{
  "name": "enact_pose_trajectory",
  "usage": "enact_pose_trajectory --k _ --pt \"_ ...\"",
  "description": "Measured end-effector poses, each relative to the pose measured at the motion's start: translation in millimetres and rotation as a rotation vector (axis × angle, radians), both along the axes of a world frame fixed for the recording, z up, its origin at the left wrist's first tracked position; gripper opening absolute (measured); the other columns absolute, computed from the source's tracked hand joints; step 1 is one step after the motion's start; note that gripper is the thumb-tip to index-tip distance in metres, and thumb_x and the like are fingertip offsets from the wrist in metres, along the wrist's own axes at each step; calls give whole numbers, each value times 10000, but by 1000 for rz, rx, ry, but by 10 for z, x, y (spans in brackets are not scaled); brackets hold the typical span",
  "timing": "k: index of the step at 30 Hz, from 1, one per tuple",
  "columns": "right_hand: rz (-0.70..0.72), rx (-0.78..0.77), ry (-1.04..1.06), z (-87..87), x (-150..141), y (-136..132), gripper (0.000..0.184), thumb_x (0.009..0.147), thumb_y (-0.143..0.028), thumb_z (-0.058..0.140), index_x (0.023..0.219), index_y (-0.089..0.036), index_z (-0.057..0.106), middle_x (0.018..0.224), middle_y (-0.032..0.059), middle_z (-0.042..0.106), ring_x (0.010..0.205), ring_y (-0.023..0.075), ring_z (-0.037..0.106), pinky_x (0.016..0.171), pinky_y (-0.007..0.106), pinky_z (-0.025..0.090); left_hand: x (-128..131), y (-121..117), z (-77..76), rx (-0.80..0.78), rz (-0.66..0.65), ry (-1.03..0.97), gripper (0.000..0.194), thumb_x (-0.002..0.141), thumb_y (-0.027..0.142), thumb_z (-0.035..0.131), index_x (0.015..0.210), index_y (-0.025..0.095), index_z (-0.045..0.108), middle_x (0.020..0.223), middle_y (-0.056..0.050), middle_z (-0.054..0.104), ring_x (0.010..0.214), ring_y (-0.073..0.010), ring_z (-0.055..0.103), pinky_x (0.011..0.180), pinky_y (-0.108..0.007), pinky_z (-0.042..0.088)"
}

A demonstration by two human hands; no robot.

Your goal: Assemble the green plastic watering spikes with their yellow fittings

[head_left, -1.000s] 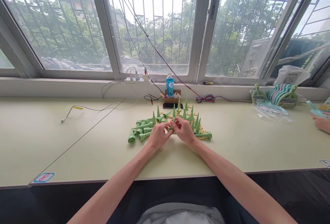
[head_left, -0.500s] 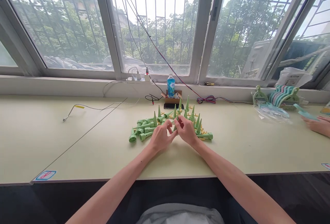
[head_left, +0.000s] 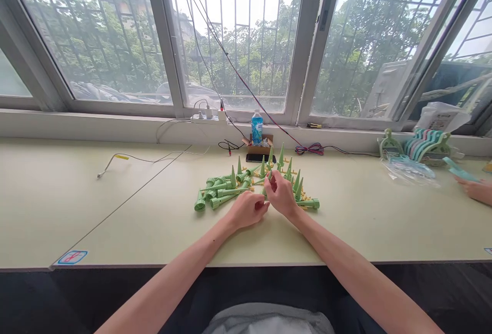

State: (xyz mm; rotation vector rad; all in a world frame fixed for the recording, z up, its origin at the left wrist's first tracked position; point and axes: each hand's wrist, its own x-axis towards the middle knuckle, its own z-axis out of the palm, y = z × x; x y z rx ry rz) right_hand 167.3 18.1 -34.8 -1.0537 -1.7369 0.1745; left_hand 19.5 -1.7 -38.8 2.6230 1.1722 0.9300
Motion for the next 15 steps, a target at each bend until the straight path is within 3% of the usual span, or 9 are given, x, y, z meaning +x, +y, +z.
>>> enact_pose_trajectory --k 7,11,15 --pt "27 41 -75 29 -42 -9 177 923 -315 430 783 -207 442 595 -39 451 511 113 397 543 238 333 0 6 -28 -26 -36 9 228 776 173 501 550 185 525 500 11 520 458 -106 392 513 -244 312" --pt "37 75 -118 165 -137 59 216 921 -307 451 734 -203 427 613 -25 492 518 110 406 537 235 326 2 -10 -23 -19 -50 18 225 791 181 483 569 182 519 502 14 502 461 -104 364 521 -246 301" --pt "64 118 -129 372 -285 298 222 935 -290 447 734 -201 419 613 -28 505 505 104 407 533 226 320 5 -27 -16 -11 -40 31 285 808 211 487 530 178 438 479 30 431 459 -94 318 519 -244 270"
